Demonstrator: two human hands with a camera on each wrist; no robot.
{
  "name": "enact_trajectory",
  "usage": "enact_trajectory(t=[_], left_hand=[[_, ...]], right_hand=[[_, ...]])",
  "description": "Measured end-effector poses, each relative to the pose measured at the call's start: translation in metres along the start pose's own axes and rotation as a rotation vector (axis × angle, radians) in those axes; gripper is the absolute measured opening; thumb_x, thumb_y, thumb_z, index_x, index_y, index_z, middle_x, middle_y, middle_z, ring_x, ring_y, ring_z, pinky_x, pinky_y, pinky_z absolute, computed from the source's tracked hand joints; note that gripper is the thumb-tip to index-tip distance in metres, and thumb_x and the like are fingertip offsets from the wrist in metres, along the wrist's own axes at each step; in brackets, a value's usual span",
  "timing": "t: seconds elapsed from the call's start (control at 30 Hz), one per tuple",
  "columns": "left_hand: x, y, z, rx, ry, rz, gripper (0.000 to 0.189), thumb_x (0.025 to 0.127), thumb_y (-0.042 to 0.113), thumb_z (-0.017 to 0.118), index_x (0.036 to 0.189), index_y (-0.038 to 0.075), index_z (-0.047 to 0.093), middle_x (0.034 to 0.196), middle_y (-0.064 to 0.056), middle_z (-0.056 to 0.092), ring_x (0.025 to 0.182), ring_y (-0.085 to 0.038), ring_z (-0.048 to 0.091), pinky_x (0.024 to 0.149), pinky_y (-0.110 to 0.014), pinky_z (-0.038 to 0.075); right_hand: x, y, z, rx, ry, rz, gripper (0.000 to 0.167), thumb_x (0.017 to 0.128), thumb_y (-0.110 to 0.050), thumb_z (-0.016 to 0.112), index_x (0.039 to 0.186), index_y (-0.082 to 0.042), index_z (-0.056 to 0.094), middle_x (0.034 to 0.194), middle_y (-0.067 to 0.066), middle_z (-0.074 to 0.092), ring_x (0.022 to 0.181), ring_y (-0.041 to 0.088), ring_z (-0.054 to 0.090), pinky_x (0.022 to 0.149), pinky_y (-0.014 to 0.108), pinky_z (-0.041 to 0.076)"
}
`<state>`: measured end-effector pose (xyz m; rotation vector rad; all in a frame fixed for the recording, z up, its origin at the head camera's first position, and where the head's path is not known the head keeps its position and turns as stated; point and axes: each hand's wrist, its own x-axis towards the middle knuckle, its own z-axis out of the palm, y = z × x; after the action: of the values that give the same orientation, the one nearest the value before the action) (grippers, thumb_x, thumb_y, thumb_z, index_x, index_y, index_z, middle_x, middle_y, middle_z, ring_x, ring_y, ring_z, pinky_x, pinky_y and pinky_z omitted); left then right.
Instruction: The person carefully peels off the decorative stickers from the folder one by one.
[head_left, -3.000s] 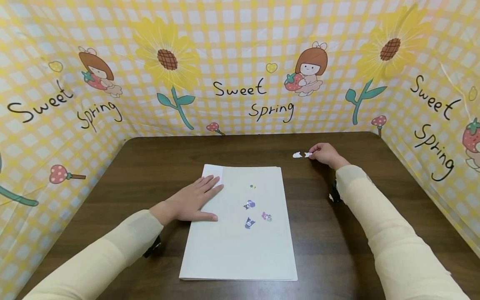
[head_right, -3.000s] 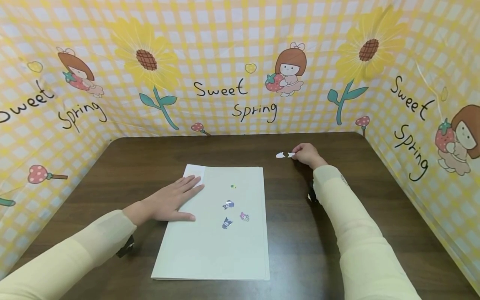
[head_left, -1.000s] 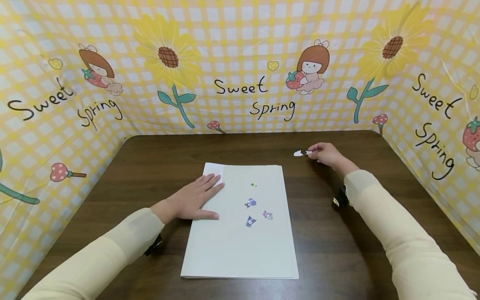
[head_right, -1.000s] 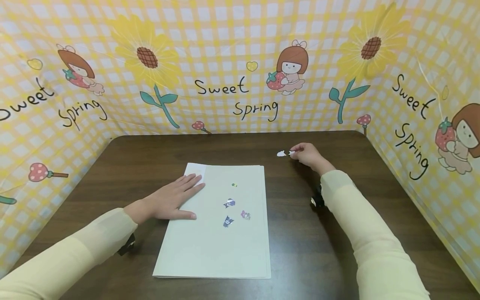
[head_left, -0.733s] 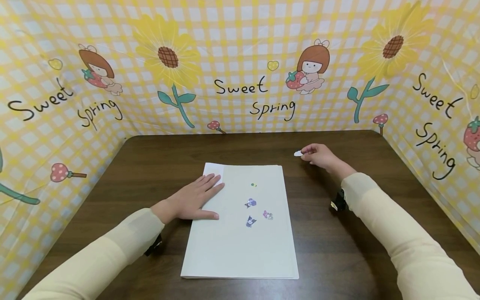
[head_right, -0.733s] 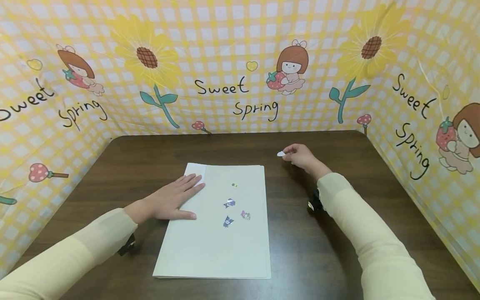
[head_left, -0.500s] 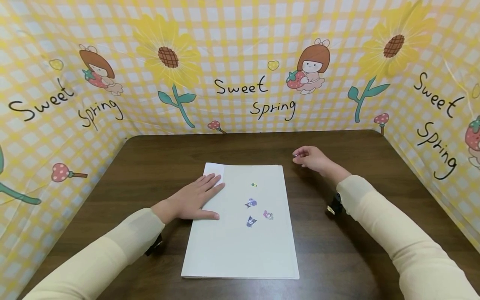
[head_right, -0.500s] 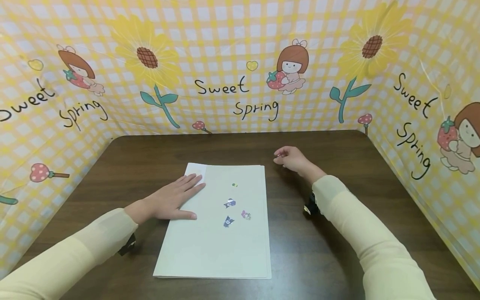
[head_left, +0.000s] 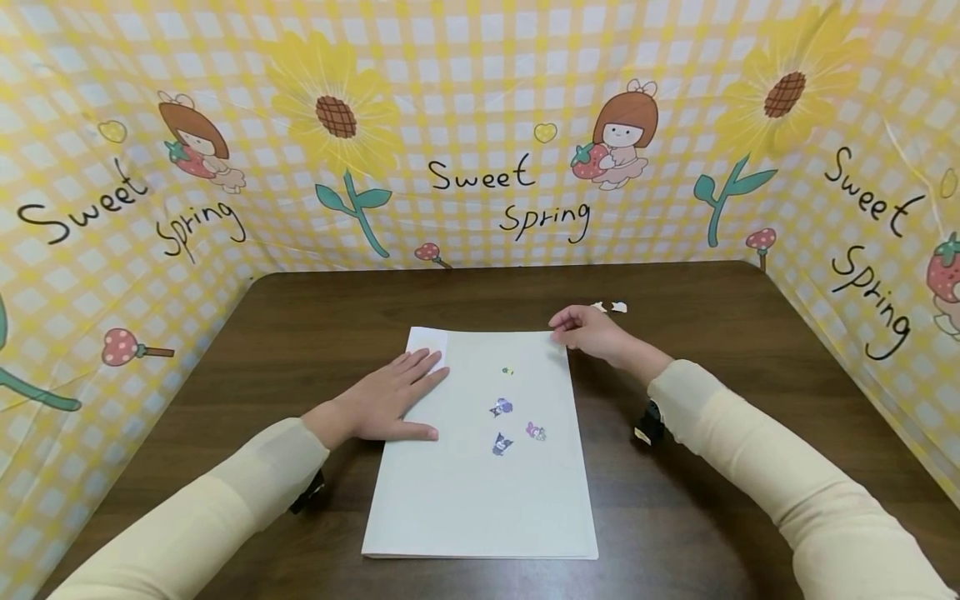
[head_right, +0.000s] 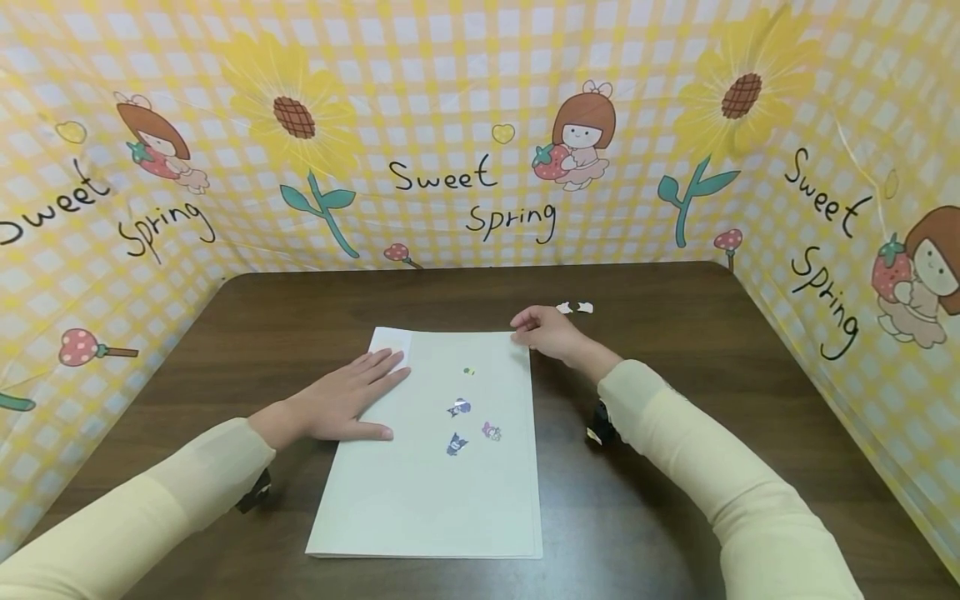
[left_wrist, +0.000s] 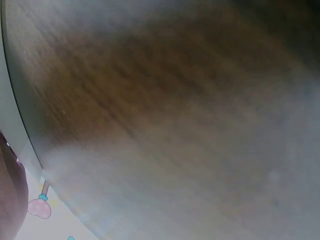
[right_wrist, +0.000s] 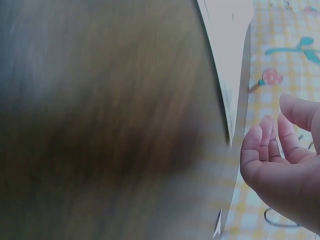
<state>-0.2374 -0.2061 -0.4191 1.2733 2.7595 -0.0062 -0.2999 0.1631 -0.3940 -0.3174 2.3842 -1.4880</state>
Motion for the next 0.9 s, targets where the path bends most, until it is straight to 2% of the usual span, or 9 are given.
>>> enact_trajectory(t=[0.43, 0.7, 0.9], left_hand=[[-0.001, 0.001, -0.001, 0.001, 0.003, 0.001, 0.098, 0.087, 0.078, 0.038, 0.156, 0.01, 0.02, 0.161, -0.015, 0.011, 0.147, -0.031, 0.005, 0.116, -0.045, 0.01], [-0.001, 0.0, 0.0, -0.001, 0.002, 0.001, 0.098, 0.087, 0.078, 0.037, 0.156, 0.01, 0.02, 0.161, -0.015, 0.011, 0.147, -0.031, 0.006, 0.116, -0.045, 0.01], [-0.001, 0.0, -0.001, -0.003, 0.014, 0.009, 0.098, 0.087, 0.077, 0.038, 0.155, 0.009, 0.022, 0.16, -0.016, 0.012, 0.147, -0.032, 0.007, 0.116, -0.046, 0.011]], right_hand=[[0.003, -0.009, 0.034, -0.004, -0.06, -0.066, 0.025, 0.089, -0.001, 0.068, 0.112, 0.007, 0.061, 0.096, 0.011, 0.062, 0.088, 0.022, 0.055, 0.071, 0.025, 0.047], [0.007, -0.011, 0.051, -0.037, -0.116, -0.093, 0.022, 0.089, 0.001, 0.068, 0.11, 0.005, 0.063, 0.097, 0.011, 0.065, 0.091, 0.021, 0.059, 0.075, 0.024, 0.048], [0.008, -0.014, 0.058, -0.077, -0.171, -0.125, 0.018, 0.089, 0.001, 0.069, 0.106, 0.004, 0.065, 0.095, 0.01, 0.066, 0.089, 0.019, 0.06, 0.072, 0.024, 0.049]])
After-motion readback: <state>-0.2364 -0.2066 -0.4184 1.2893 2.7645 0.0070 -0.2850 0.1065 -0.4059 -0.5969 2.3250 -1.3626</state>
